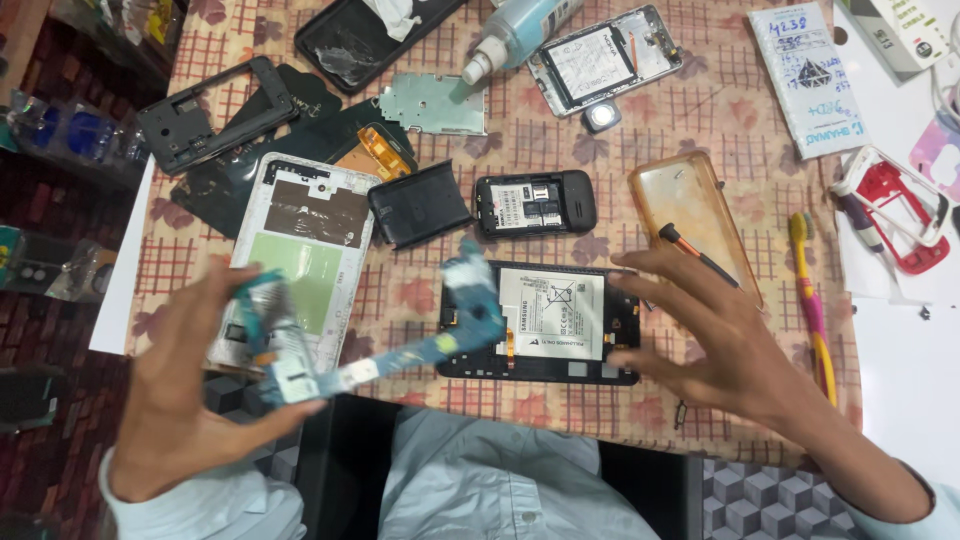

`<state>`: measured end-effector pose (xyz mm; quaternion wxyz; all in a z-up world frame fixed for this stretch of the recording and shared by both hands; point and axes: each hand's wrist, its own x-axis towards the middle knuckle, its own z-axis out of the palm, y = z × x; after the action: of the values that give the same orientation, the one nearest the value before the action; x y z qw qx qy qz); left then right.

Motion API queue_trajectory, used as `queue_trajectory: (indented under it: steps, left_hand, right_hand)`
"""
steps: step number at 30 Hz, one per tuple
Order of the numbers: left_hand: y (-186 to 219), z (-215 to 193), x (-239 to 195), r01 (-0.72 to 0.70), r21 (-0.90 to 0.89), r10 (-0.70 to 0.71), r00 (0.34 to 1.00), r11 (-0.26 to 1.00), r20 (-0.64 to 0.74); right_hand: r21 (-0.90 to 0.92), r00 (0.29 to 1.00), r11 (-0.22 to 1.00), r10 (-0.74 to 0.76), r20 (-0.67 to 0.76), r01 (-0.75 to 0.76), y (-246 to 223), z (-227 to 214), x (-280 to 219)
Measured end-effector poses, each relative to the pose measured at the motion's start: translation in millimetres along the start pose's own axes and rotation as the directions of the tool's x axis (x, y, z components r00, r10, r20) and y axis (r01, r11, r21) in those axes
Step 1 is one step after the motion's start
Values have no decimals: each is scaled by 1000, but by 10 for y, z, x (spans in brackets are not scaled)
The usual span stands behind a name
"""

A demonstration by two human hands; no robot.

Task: The person assembles a white Samsung smartphone by aligning and snapping the back cover onto the chassis. They then pick up a black feature phone, place its back cover on, and set it aside. The person returns to the white phone, removes the back cover, and leaves the device open on the table.

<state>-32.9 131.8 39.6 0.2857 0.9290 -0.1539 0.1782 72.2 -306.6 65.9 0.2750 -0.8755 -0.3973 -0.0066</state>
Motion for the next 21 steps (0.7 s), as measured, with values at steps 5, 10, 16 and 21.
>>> queue_trajectory:
  steps: [5,10,16,21]
  left_hand:
    - [248,246,65,-71,-174,91,990,982,111]
    - [490,453,100,-93,-244,148,964,965,219]
    - [566,648,226,-43,-281,134,941,959,312]
    - [584,759,375,-120,-285,203,937,951,286]
  right_hand:
    - [113,993,987,-117,27,113,-123,191,-139]
    - [98,992,991,-102,74,94,-224,351,-326]
    - [54,993,999,-5,117,-1,-208,393,-479]
    - [10,999,1000,-7,37,6,-69,438,-513]
